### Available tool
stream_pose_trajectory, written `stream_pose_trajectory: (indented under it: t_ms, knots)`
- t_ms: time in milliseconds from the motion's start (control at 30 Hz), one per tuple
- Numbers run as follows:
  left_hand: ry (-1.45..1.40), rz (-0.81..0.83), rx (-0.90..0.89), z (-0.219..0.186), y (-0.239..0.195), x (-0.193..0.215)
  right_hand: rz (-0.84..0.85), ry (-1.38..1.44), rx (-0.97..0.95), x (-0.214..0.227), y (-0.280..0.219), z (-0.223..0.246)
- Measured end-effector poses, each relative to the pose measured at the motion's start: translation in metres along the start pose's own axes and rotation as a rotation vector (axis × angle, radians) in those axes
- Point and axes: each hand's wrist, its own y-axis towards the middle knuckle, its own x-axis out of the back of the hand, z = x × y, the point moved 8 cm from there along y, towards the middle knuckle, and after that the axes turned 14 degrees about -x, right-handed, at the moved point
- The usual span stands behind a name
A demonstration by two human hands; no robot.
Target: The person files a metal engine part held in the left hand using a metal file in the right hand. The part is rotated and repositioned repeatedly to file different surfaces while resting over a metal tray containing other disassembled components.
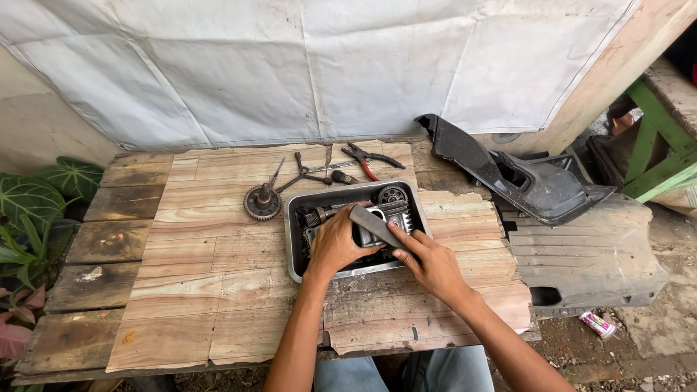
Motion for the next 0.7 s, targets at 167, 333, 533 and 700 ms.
stream_pose_trajectory:
  t_ms: [167,333,533,700]
  knots:
    - [-0.016,0.055,0.04,0.003,-0.002,-0.002,-0.075,0.065,-0.028,-0.017,0.016,-0.022]
    - [-0.025,0.072,0.054,-0.001,-0.001,0.002,-0.125,0.037,0.071,-0.007,0.021,0.0]
    - [-0.003,0.114,0.044,0.013,-0.004,-0.012,-0.144,0.044,0.115,-0.002,0.031,0.014]
    - [-0.078,0.107,0.008,-0.013,0.004,0.016,-0.147,0.112,-0.023,0.018,0.04,0.005]
